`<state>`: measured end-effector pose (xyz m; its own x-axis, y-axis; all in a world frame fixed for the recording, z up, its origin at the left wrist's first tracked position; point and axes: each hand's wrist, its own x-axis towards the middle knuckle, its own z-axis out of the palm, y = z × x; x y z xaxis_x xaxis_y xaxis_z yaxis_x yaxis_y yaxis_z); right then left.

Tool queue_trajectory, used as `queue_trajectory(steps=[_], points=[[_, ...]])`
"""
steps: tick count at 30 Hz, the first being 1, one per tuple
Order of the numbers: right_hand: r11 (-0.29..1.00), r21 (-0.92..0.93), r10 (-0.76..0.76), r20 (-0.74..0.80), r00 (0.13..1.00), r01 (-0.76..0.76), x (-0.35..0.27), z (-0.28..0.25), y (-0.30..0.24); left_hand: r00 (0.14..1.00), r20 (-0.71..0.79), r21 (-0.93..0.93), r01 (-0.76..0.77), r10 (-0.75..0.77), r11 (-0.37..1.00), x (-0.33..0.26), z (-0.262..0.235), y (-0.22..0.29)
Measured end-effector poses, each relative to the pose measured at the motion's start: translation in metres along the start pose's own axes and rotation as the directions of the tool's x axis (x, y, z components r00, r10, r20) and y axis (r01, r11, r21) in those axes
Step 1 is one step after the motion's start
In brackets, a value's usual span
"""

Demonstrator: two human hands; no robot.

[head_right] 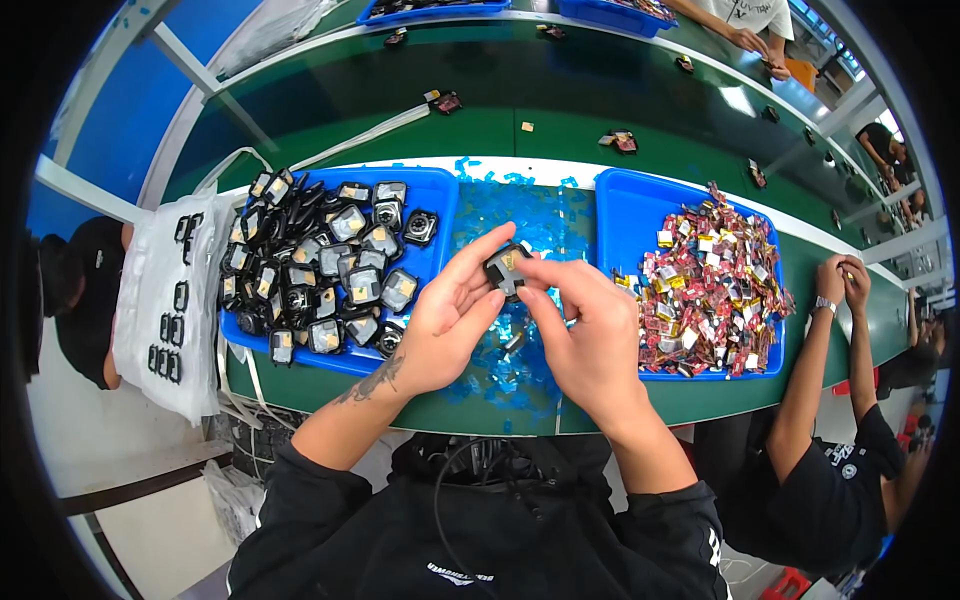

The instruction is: Assembling components of a smart watch at a production line workstation.

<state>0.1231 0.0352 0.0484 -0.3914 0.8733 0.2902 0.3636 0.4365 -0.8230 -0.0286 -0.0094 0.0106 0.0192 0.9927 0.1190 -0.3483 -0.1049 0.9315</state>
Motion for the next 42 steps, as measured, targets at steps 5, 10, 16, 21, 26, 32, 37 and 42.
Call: queue_trajectory(steps=[5,10,16,21,26,32,37,42], points=[[0.989,-0.149,-0.03,-0.046,0.998,0.023,0.001,0.0,-0.002,0.997,0.037,-0.058,0.07,-0.068,0.996,0.0,0.001,0.003],[0.992,-0.103,-0.076,-0.056,0.996,0.07,0.002,0.003,-0.001,0.998,0.054,0.024,0.026,-0.027,0.999,-0.001,0.0,-0.004],[0.996,-0.061,-0.067,-0.061,0.996,0.063,0.003,0.003,0.004,0.997,0.051,-0.024,0.059,-0.058,0.998,-0.002,0.002,-0.004],[0.998,-0.032,-0.047,-0.054,0.997,0.045,0.003,0.005,0.004,0.999,0.049,0.018,0.019,-0.02,1.0,-0.002,0.001,-0.007],[0.934,-0.251,-0.282,-0.086,0.955,0.253,0.003,0.004,0.005,0.995,0.079,0.009,0.055,-0.056,0.998,-0.004,0.002,-0.005],[0.982,-0.126,-0.162,-0.206,0.965,0.138,-0.003,0.004,0.001,0.988,0.151,-0.012,0.011,-0.009,1.0,-0.003,0.004,-0.001],[0.99,0.138,-0.021,-0.112,0.993,0.037,-0.002,0.004,0.007,0.986,0.166,0.086,-0.033,0.018,0.996,-0.001,0.002,0.003],[0.822,0.549,0.203,-0.029,0.979,-0.154,-0.016,-0.005,0.019,0.988,0.07,-0.038,-0.138,0.141,0.99,0.0,0.005,-0.004]])
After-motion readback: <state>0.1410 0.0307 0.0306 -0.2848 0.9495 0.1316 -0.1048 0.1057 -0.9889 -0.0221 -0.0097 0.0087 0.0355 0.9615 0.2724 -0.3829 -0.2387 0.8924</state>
